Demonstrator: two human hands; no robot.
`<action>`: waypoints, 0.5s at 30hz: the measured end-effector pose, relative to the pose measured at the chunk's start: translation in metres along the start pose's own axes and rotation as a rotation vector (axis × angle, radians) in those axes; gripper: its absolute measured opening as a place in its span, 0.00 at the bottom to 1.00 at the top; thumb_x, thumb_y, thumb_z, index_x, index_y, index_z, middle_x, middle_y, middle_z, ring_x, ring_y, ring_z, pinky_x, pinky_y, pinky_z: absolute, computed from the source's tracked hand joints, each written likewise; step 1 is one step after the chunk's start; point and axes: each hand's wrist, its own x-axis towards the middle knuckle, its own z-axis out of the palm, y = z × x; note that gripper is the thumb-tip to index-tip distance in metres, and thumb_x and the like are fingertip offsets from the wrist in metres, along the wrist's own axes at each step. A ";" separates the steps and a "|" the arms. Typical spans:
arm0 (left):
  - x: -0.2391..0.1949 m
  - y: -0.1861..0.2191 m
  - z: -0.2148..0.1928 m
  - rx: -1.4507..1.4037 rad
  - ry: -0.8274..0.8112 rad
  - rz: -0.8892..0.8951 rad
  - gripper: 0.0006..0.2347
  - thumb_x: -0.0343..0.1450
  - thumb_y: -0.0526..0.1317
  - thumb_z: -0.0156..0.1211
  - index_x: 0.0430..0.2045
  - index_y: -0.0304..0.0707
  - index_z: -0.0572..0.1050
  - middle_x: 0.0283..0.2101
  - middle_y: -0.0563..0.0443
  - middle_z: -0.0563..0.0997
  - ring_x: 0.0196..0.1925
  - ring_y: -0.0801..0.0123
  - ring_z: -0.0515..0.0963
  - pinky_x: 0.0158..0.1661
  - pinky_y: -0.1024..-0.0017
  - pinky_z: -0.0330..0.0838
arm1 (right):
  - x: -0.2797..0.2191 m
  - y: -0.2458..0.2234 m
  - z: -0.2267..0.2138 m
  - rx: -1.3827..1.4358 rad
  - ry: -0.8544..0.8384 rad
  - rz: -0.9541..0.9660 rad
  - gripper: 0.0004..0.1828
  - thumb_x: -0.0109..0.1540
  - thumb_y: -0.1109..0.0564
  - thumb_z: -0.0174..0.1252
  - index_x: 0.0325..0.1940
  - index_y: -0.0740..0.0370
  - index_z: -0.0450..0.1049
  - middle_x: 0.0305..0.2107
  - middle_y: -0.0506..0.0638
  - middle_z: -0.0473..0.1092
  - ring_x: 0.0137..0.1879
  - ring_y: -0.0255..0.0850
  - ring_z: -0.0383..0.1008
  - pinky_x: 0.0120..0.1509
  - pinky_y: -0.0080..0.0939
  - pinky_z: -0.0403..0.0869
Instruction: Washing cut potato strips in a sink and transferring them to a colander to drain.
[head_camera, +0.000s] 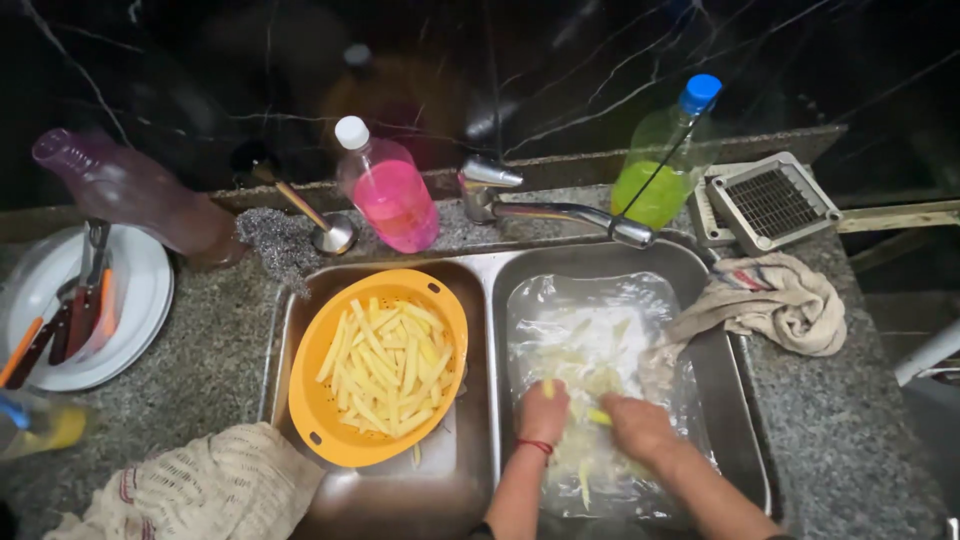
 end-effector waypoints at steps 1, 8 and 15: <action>0.033 -0.036 0.031 -0.542 -0.074 0.010 0.14 0.69 0.38 0.62 0.47 0.37 0.79 0.46 0.40 0.83 0.48 0.50 0.81 0.47 0.59 0.75 | -0.001 0.002 -0.010 0.064 -0.013 0.056 0.23 0.58 0.55 0.62 0.58 0.48 0.70 0.49 0.54 0.76 0.57 0.50 0.76 0.61 0.52 0.73; -0.019 0.000 -0.030 -1.484 -0.458 -0.160 0.15 0.64 0.33 0.60 0.45 0.45 0.77 0.34 0.54 0.77 0.38 0.63 0.84 0.31 0.70 0.79 | -0.006 0.040 -0.077 1.447 0.022 0.102 0.14 0.60 0.54 0.61 0.45 0.65 0.74 0.30 0.51 0.75 0.38 0.44 0.78 0.46 0.46 0.77; -0.025 -0.037 0.037 0.053 -0.039 0.372 0.08 0.70 0.40 0.68 0.39 0.40 0.82 0.41 0.40 0.84 0.43 0.48 0.83 0.42 0.56 0.78 | 0.032 0.013 -0.030 1.932 0.002 0.088 0.13 0.57 0.60 0.63 0.43 0.53 0.70 0.30 0.48 0.71 0.38 0.40 0.75 0.45 0.43 0.75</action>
